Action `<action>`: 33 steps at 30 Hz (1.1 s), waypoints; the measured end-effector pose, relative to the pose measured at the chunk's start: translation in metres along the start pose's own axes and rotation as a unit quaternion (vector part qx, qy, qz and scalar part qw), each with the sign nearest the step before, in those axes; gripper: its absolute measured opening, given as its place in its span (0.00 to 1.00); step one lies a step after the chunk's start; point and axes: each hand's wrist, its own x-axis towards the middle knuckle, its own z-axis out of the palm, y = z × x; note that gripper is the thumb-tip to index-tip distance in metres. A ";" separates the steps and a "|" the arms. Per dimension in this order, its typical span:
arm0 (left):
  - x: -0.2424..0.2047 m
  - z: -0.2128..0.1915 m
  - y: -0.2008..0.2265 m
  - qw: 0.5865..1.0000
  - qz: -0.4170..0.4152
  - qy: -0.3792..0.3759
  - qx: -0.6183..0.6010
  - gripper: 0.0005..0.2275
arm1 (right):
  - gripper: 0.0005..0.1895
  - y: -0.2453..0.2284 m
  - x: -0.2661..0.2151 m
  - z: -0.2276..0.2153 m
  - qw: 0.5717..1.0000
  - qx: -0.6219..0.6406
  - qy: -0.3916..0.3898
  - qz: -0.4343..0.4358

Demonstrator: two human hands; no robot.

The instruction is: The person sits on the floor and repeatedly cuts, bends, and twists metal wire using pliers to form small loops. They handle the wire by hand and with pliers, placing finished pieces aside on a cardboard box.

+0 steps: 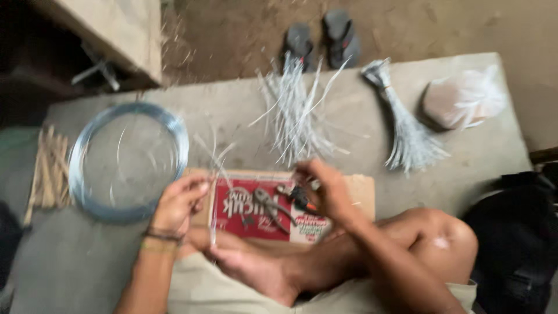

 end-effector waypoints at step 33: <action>-0.039 0.064 -0.008 0.998 0.056 -0.032 -0.001 0.10 | 0.20 0.040 -0.019 0.057 0.839 -0.425 -0.295 0.167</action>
